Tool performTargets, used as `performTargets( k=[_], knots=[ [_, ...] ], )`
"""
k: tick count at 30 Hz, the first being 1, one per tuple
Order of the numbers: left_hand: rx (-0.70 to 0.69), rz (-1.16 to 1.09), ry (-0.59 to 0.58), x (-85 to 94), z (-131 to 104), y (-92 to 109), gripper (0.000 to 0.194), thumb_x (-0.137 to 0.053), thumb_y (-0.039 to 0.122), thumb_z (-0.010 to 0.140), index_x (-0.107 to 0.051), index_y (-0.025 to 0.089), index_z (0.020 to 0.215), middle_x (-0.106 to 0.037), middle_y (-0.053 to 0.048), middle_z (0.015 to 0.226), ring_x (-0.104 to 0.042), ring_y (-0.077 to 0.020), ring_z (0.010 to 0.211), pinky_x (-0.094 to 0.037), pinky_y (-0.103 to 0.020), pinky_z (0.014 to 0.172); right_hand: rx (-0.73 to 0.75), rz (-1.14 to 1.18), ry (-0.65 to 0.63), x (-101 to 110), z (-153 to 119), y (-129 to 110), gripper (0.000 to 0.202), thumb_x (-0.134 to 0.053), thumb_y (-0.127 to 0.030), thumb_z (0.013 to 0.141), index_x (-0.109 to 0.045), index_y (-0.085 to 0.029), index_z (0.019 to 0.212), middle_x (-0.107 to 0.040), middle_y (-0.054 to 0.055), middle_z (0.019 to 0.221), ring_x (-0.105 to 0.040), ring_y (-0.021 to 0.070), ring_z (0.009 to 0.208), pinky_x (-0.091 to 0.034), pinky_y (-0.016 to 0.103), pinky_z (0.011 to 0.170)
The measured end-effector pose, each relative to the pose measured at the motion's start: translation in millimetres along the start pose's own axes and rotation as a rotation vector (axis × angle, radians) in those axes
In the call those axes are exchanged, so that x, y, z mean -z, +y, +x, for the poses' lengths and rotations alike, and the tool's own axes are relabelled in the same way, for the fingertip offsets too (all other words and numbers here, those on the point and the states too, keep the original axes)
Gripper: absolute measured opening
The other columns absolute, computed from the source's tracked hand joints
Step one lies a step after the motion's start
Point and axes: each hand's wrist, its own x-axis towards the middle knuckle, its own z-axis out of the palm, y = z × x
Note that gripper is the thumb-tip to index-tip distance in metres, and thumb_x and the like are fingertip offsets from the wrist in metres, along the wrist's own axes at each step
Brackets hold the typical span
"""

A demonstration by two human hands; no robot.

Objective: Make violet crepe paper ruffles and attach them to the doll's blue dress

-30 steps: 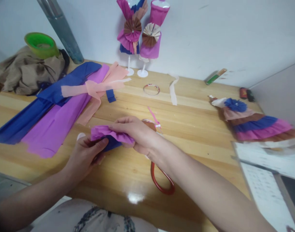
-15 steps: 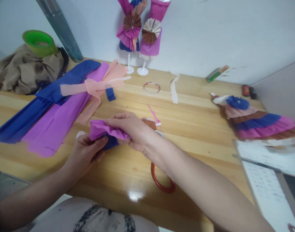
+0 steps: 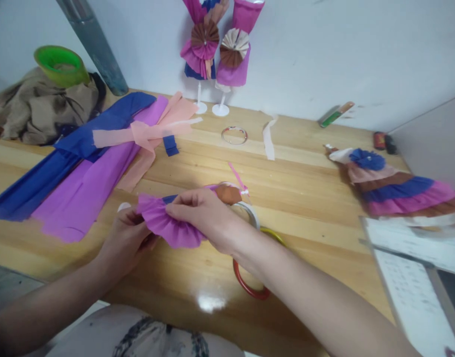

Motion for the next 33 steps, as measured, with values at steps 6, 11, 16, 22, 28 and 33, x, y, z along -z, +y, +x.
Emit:
performTargets(
  k=[6, 11, 16, 22, 28, 33],
  knots=[
    [0.021, -0.035, -0.006, -2.3, -2, 2, 0.034, -0.086, 0.033, 0.061, -0.058, 0.016, 0.052, -0.044, 0.006, 0.039, -0.032, -0.0039, 0.035, -0.023, -0.017, 0.036, -0.027, -0.025, 0.030, 2, -2, 13, 0.029, -0.078, -0.036, 0.068, -0.060, -0.015, 0.060, -0.052, -0.004, 0.053, -0.039, 0.0053, 0.047, -0.023, 0.021, 0.043],
    [0.059, -0.053, -0.003, -1.1, -4, 0, 0.035, -0.087, 0.033, 0.060, -0.056, 0.016, 0.053, -0.044, 0.007, 0.039, -0.033, -0.0040, 0.034, -0.024, -0.016, 0.036, -0.067, -0.075, 0.082, -3, -6, 6, 0.019, -0.068, -0.023, 0.076, -0.060, -0.015, 0.061, -0.053, -0.004, 0.051, -0.040, 0.0055, 0.045, -0.025, 0.020, 0.044],
    [0.117, -0.073, 0.026, -1.0, -5, 0, 0.033, -0.087, 0.033, 0.059, -0.058, 0.016, 0.055, -0.046, 0.007, 0.041, -0.035, -0.0039, 0.036, -0.027, -0.015, 0.038, -0.110, -0.105, 0.102, -9, -11, 9, 0.017, -0.063, -0.019, 0.080, -0.062, -0.015, 0.063, -0.053, -0.005, 0.050, -0.040, 0.0063, 0.045, -0.025, 0.020, 0.044],
    [0.147, -0.079, 0.041, 0.7, -7, -1, 0.028, -0.087, 0.031, 0.057, -0.063, 0.015, 0.059, -0.049, 0.006, 0.044, -0.037, -0.0044, 0.038, -0.028, -0.016, 0.039, -0.074, -0.082, 0.066, -9, -9, 19, 0.017, -0.061, -0.019, 0.080, -0.062, -0.016, 0.064, -0.053, -0.005, 0.052, -0.041, 0.0063, 0.047, -0.026, 0.020, 0.045],
    [0.160, -0.049, 0.027, 1.8, -8, 1, 0.033, -0.087, 0.035, 0.058, -0.060, 0.016, 0.058, -0.050, 0.005, 0.044, -0.039, -0.0054, 0.039, -0.029, -0.017, 0.039, -0.063, -0.084, 0.064, -12, -12, 22, 0.012, -0.059, -0.020, 0.080, -0.060, -0.015, 0.069, -0.053, -0.005, 0.055, -0.041, 0.0060, 0.047, -0.028, 0.019, 0.045],
    [0.199, -0.131, -0.008, 4.2, -10, 1, 0.049, -0.077, 0.059, 0.066, -0.053, 0.018, 0.056, -0.047, 0.005, 0.046, -0.041, -0.0076, 0.041, -0.032, -0.019, 0.039, -0.034, -0.147, 0.083, -14, -17, 27, 0.011, -0.055, -0.021, 0.081, -0.059, -0.016, 0.072, -0.050, -0.005, 0.057, -0.041, 0.0070, 0.048, -0.029, 0.020, 0.045]
  ],
)
